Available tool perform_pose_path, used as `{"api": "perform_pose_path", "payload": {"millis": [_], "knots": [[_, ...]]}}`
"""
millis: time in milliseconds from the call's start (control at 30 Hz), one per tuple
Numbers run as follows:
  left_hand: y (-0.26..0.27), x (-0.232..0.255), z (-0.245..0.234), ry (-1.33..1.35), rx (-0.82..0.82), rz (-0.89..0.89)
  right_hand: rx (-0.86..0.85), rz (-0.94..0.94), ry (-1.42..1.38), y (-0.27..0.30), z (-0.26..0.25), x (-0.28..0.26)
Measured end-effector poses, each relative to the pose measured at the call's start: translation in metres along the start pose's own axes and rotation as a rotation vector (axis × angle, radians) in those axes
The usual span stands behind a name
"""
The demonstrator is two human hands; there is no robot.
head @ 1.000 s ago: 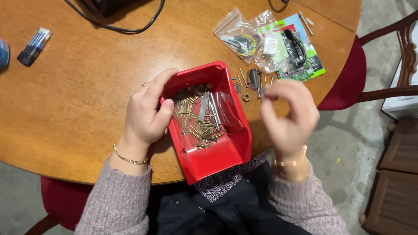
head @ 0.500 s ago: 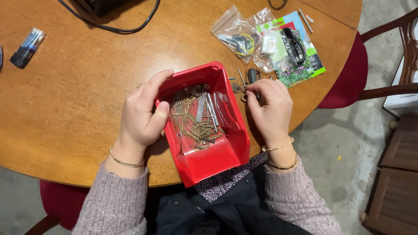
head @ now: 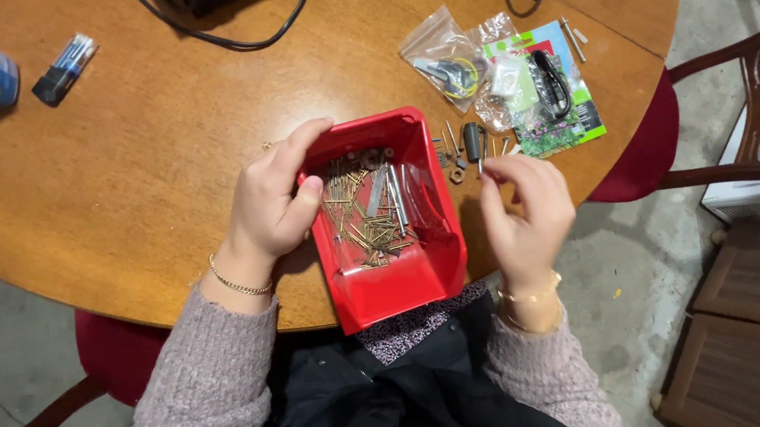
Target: Sorting through a bin of small metal fasteners and screws on a table
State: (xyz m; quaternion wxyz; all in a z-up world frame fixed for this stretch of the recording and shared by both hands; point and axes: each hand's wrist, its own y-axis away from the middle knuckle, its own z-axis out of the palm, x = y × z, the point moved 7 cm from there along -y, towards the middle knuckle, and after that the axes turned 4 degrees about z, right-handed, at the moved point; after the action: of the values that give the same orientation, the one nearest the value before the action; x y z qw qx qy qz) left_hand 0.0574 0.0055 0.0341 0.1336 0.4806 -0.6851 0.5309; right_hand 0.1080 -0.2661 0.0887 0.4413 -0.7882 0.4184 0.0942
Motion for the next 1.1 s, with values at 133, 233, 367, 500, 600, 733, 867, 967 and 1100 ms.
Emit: {"api": "perform_pose_path", "payload": {"millis": [133, 233, 367, 500, 600, 733, 867, 967, 1100], "knots": [[0.000, 0.002, 0.001, -0.003, -0.006, -0.002, -0.112, -0.221, -0.023, 0.009, -0.008, -0.068], [-0.002, 0.006, -0.002, -0.007, -0.003, 0.005, -0.294, -0.363, -0.006, 0.019, 0.020, -0.108], [-0.005, 0.003, -0.002, -0.012, 0.012, 0.023, -0.493, -0.426, 0.230, 0.031, 0.071, -0.106], [-0.005, 0.004, -0.001, -0.015, 0.005, 0.037, -0.641, -0.463, 0.455, 0.051, 0.102, -0.091], [-0.005, 0.004, -0.001, -0.010, 0.006, 0.037, -0.673, -0.447, 0.524, 0.055, 0.111, -0.084], [-0.005, 0.002, 0.000, -0.006, 0.009, 0.039, -0.638, -0.442, 0.561, 0.051, 0.110, -0.084], [-0.005, 0.005, -0.001, -0.005, 0.001, 0.039, -0.623, -0.442, 0.542, 0.056, 0.113, -0.076], [-0.006, 0.006, -0.002, -0.011, -0.008, 0.029, -0.628, -0.437, 0.514, 0.061, 0.116, -0.072], [-0.005, 0.006, -0.002, -0.003, -0.004, 0.033, -0.589, -0.438, 0.507, 0.056, 0.109, -0.078]]}}
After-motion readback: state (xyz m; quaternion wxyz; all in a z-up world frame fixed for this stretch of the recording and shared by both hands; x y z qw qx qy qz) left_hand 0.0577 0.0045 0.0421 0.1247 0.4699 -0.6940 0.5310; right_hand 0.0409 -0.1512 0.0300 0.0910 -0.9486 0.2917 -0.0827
